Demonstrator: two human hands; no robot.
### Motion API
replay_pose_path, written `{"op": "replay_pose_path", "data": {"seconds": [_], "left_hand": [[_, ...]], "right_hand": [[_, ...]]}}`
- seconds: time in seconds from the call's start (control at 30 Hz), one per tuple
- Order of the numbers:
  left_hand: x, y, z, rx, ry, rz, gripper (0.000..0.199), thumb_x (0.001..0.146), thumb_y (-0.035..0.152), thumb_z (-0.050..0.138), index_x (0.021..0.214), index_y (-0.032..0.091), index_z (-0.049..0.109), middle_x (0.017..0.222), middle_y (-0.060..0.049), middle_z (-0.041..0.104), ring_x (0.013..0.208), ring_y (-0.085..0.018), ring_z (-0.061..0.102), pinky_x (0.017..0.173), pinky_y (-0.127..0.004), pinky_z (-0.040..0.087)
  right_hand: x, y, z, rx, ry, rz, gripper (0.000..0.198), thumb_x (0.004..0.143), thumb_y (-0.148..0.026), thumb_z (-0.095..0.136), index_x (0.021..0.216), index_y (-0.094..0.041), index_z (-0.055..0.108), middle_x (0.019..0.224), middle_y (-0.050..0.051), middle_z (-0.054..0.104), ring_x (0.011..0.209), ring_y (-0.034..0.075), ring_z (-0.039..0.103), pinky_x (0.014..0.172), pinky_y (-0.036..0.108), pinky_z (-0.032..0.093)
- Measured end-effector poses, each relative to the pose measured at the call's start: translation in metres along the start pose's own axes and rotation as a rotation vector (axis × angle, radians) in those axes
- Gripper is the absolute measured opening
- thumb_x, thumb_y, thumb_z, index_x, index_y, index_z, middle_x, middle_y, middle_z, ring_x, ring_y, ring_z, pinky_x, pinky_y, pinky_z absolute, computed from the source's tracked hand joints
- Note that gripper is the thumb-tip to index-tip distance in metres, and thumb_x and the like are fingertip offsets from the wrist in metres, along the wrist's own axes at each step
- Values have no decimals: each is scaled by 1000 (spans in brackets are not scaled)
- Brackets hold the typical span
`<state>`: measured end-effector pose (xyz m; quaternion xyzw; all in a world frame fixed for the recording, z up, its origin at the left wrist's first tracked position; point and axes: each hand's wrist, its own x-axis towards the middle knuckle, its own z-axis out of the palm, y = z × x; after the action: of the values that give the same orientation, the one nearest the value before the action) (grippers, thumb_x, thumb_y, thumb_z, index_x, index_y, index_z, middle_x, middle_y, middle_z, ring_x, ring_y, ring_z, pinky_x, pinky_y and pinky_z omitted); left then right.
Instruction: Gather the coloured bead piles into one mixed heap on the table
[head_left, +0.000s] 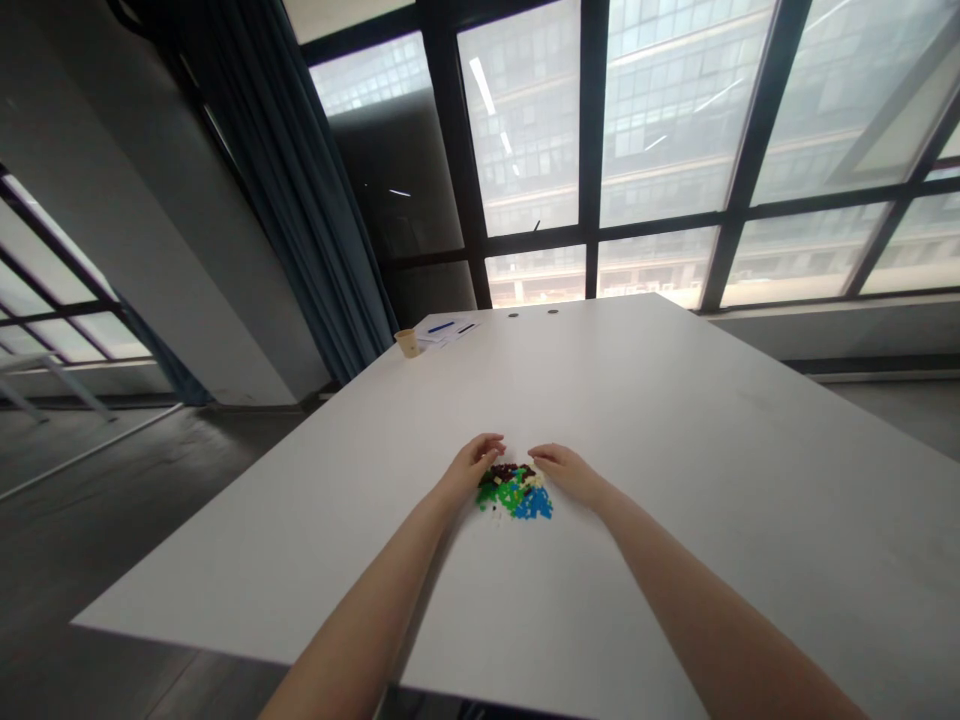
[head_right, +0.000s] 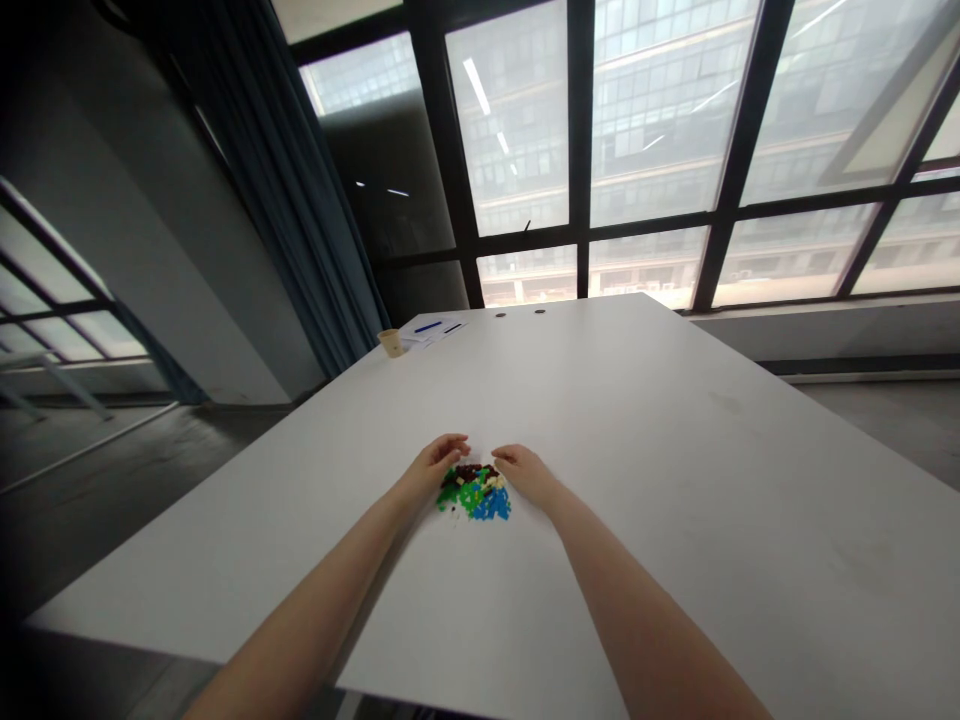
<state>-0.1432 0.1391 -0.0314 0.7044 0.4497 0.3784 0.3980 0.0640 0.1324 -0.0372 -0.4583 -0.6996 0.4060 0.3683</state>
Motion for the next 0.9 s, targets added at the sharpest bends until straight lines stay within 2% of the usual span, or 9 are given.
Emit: {"op": "replay_pose_path", "data": {"seconds": [0.07, 0.17, 0.23, 0.33, 0.47, 0.67, 0.8, 0.9], "left_hand": [[-4, 4, -12, 104, -158, -20, 62, 69, 47, 56, 122, 19, 39, 124, -12, 46, 116, -24, 40, 98, -39, 29], [-13, 8, -19, 427, -408, -85, 109, 46, 53, 70, 134, 18, 16, 141, -15, 16, 129, -31, 10, 104, -45, 10], [-18, 9, -14, 619, -466, -85, 120, 43, 59, 68, 136, 16, 5, 142, -15, 5, 129, -31, 0, 103, -48, 1], [-20, 8, -3, 758, -440, 2, 114, 51, 66, 58, 136, 17, -1, 142, -13, 3, 130, -28, -1, 103, -47, -3], [-18, 6, 3, 761, -400, 101, 105, 56, 65, 55, 136, 19, 4, 142, -13, 12, 129, -27, 9, 104, -47, 1], [-15, 9, 7, 571, -322, 284, 85, 65, 53, 57, 132, 17, 21, 127, -15, 36, 117, -24, 33, 99, -40, 26], [-14, 9, 9, 554, -307, 328, 71, 65, 49, 60, 125, 19, 35, 117, -13, 42, 109, -25, 38, 95, -40, 30], [-15, 11, 10, 566, -289, 353, 58, 70, 45, 57, 119, 19, 41, 113, -12, 44, 105, -23, 40, 92, -38, 33]], "right_hand": [[-7, 0, -7, -186, -130, -45, 60, 66, -46, 56, 117, -15, 50, 123, 12, 48, 114, 25, 41, 98, 40, 28], [-16, -1, -5, -412, -336, -109, 104, 48, -57, 65, 133, -11, 25, 138, 15, 22, 127, 28, 17, 104, 43, 8], [-19, -2, 3, -514, -362, -129, 113, 46, -63, 63, 135, -10, 18, 140, 15, 15, 129, 28, 10, 104, 44, 1], [-20, -3, 13, -569, -307, -144, 109, 51, -67, 57, 135, -9, 17, 140, 16, 16, 129, 27, 10, 105, 43, 1], [-18, -2, 16, -553, -275, -169, 100, 56, -63, 57, 134, -11, 23, 138, 15, 24, 128, 27, 16, 105, 44, 6], [-13, 0, 17, -456, -202, -209, 64, 68, -38, 60, 125, -16, 40, 129, 13, 40, 122, 26, 30, 101, 43, 20], [-12, 0, 24, -421, -81, -239, 38, 73, -23, 56, 110, -16, 53, 110, 10, 54, 107, 21, 44, 93, 37, 31], [-13, 0, 30, -403, 10, -263, 26, 73, -16, 54, 99, -16, 58, 97, 7, 56, 95, 18, 48, 87, 32, 36]]}}
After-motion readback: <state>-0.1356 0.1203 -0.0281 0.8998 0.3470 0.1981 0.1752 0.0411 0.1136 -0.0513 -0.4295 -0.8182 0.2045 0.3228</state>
